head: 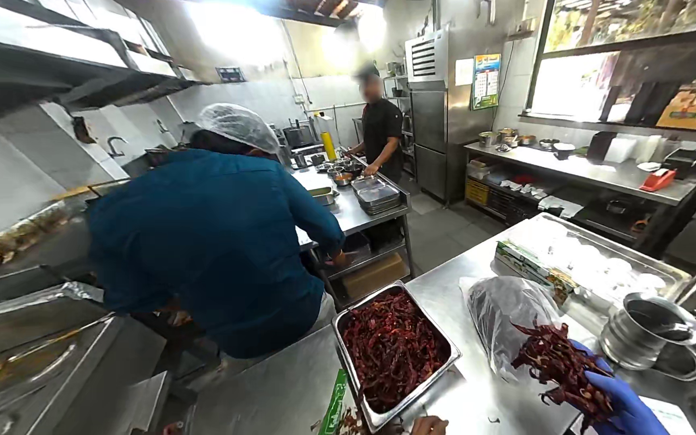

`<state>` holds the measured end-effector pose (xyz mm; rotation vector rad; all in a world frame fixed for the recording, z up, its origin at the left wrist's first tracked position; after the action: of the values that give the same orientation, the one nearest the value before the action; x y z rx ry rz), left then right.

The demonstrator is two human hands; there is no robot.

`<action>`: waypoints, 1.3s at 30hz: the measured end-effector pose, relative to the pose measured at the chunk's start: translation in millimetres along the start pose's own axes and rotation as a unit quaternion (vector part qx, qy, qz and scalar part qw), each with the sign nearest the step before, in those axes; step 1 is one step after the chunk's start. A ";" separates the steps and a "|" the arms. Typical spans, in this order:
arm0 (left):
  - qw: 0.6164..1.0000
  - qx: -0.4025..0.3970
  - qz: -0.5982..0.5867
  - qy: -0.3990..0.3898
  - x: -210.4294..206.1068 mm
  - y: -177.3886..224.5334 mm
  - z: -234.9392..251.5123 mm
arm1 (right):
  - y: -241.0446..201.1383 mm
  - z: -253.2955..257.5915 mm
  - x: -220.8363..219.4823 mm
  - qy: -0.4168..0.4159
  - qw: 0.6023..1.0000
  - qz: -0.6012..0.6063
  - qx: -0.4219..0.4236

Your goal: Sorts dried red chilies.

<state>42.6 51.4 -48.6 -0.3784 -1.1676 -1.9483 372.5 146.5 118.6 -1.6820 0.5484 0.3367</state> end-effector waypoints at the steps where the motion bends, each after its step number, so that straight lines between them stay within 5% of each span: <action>1: 1.000 0.016 -0.015 0.002 -1.2 2.4 8.1 | -1.1 -7.8 -10.3 -0.017 1.000 -0.001 0.008; 6: 0.996 0.080 -0.027 0.013 7.1 -5.3 35.1 | 41.5 -30.9 -40.2 -0.073 0.996 -0.025 -0.034; 11: 0.987 0.144 0.044 0.062 31.4 -19.0 19.7 | 150.5 -28.5 -42.9 -0.083 0.980 -0.148 -0.103; 14: 0.986 0.136 0.007 0.095 37.2 -28.9 -5.3 | 215.6 -22.1 -27.6 -0.048 0.958 -0.277 -0.056; 16: 0.989 0.123 -0.033 0.076 39.2 -31.9 -21.2 | 238.6 -20.0 -17.5 -0.069 0.909 -0.411 0.008; 22: 0.999 0.041 -0.014 -0.016 29.2 -9.1 -42.5 | 214.0 -25.1 -29.3 -0.106 0.810 -0.573 0.064; 30: 0.973 -0.137 0.062 -0.172 -26.4 21.2 -30.5 | 151.1 0.1 6.6 -0.061 0.806 -0.583 0.086; 37: 0.963 -0.079 0.173 -0.192 -35.7 18.9 -17.4 | 164.7 25.8 56.8 0.005 0.650 -0.719 0.247; 39: 0.959 -0.065 0.207 -0.185 -32.8 16.1 -16.2 | 180.2 27.7 65.4 0.009 0.640 -0.726 0.250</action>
<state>77.8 50.0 -67.5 -1.0091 -1.0814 -1.6254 334.3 142.1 -71.3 -1.0934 -0.7534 -0.9498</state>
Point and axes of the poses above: each hand's wrist, its own z-axis towards the middle knuckle, its own x-axis out of the back of the hand, y = z × x, the point moved 3 cm from there along z, towards the middle knuckle, and after that the axes turned 13 degrees about y, right-handed, at the moved point
